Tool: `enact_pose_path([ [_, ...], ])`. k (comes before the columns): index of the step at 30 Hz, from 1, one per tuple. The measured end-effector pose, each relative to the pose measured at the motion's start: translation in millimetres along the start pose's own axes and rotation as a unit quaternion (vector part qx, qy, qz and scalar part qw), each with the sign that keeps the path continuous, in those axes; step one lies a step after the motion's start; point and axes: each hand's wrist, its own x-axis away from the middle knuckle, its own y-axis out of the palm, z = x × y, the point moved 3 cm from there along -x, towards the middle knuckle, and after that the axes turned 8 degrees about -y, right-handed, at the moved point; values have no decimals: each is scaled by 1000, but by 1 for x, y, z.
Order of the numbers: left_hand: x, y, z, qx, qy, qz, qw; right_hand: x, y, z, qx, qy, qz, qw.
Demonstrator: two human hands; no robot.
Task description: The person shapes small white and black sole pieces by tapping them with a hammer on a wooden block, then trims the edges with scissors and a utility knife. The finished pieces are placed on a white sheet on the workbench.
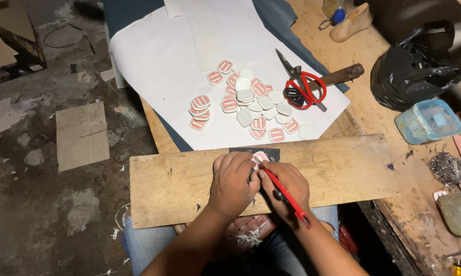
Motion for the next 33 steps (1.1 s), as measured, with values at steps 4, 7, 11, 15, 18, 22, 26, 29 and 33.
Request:
enact_pose_path([
  [4,0,2,-1,-1,-4,-20,1000,-10,-3,-8,10,-51,-16,999],
  [7,-2,3,-1,-11,-12,-34,999,-14,-5,-10,22,-58,-34,998],
  [11,-4,0,1,-15,-14,-31,999,-11,-7,-7,28,-29,-55,998],
  [15,-8,0,1,19,-60,-69,996,3,-8,4,-12,92,-59,994],
  [18,-10,1,4,54,-73,-70,993,16,-8,10,-67,150,-19,986],
  [22,-18,8,-2,155,-217,-71,961,27,-6,15,-76,178,-10,981],
  [26,-27,15,-8,161,-287,-103,939,27,-4,17,-80,173,-2,982],
  [29,-28,18,-7,133,-299,-111,938,23,-5,15,-71,140,-6,988],
  [33,-24,20,-5,99,-296,-88,946,17,-13,8,-39,97,-31,994],
])
